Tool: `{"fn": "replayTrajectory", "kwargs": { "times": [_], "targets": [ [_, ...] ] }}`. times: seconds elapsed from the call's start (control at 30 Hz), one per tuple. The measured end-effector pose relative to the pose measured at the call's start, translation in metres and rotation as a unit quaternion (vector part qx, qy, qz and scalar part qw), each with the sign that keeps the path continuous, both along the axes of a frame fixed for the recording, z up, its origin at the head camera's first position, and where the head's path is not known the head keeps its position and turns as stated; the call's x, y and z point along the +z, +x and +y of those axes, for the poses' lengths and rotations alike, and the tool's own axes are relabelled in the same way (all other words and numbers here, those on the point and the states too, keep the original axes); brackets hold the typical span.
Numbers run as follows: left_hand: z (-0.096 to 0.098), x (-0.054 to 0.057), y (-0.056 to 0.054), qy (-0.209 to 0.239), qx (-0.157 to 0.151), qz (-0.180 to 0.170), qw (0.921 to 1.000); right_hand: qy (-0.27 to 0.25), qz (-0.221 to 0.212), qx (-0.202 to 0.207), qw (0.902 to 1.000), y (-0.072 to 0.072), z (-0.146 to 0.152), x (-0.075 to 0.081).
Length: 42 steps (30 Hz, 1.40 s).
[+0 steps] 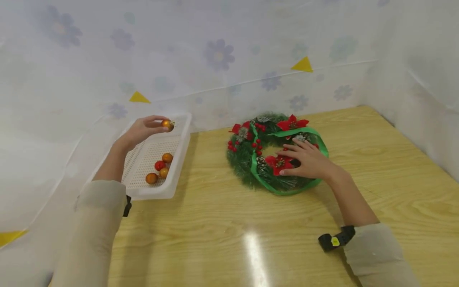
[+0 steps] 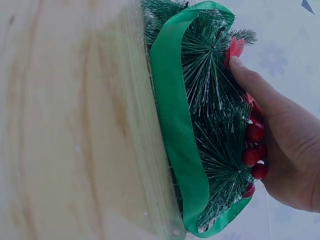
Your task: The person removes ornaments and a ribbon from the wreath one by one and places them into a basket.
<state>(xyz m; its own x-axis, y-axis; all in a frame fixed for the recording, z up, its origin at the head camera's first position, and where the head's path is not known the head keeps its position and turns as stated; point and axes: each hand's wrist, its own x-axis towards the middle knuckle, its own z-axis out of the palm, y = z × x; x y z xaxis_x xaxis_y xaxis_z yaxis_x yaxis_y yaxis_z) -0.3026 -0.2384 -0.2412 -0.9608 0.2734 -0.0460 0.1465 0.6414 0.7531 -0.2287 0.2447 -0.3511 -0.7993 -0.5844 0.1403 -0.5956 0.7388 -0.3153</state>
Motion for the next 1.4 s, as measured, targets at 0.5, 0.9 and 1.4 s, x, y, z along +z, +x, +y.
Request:
{"fn": "replayTrajectory", "kwargs": {
  "times": [0.5, 0.9, 1.4],
  "targets": [
    [-0.065, -0.047, 0.019, 0.010, 0.045, -0.036, 0.9983, 0.005, -0.001, -0.001, 1.0000, -0.001, 0.002, 0.000],
    [-0.081, -0.082, 0.022, 0.008, 0.063, -0.083, 0.9945, 0.003, 0.006, 0.000, 1.0000, -0.002, 0.002, -0.005],
    [-0.089, -0.089, 0.022, -0.041, 0.033, -0.134, 0.9896, -0.003, 0.012, 0.004, 0.9999, -0.002, 0.001, -0.001]
  ]
}}
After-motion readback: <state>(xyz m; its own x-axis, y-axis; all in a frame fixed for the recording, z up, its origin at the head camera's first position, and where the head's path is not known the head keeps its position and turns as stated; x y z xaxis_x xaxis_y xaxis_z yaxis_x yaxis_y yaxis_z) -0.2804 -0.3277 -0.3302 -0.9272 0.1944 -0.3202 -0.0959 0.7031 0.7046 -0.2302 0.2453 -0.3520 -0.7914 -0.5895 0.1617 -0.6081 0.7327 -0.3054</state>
